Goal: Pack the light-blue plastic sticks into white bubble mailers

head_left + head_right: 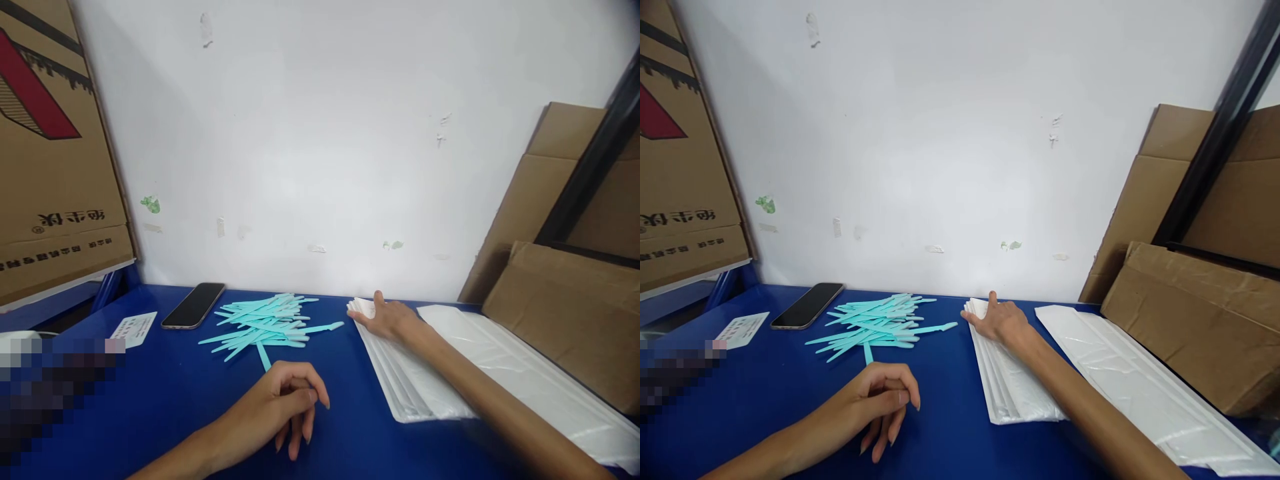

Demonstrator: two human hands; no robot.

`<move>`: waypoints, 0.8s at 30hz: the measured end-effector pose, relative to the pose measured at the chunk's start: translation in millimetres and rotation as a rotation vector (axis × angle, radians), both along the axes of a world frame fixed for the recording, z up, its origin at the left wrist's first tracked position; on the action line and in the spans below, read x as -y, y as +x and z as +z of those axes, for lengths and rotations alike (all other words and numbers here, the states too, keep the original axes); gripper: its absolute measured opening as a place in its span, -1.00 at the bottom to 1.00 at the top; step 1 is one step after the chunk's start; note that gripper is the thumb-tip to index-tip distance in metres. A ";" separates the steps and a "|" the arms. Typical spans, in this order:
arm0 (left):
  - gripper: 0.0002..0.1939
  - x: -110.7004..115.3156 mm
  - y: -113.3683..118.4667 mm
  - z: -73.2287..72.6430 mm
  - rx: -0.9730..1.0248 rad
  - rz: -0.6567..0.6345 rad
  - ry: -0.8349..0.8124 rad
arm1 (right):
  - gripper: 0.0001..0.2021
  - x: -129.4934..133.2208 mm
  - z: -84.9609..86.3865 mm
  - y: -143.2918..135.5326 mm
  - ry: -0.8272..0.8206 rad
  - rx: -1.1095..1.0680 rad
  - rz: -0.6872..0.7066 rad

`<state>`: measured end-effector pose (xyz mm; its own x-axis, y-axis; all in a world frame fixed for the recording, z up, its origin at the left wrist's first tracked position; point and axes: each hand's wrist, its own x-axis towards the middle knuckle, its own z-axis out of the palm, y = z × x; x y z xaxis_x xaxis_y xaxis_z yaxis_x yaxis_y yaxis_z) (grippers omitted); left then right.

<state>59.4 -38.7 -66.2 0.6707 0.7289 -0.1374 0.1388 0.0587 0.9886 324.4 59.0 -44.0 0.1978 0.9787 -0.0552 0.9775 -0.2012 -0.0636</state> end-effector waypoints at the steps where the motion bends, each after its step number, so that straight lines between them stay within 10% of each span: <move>1: -0.78 0.1 0.0 -0.2 -0.002 0.002 0.002 | 0.09 0.6 -0.6 -1.1 -0.018 0.003 0.000; 24: -0.78 1.7 0.4 2.1 -0.020 0.018 -0.001 | -0.60 -46.6 -2.0 -9.4 0.013 -0.031 -0.082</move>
<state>59.8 -40.4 -64.0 0.6542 0.7409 -0.1516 0.1578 0.0623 0.9855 315.0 105.6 -45.9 0.2754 0.9601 -0.0495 0.9554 -0.2790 -0.0965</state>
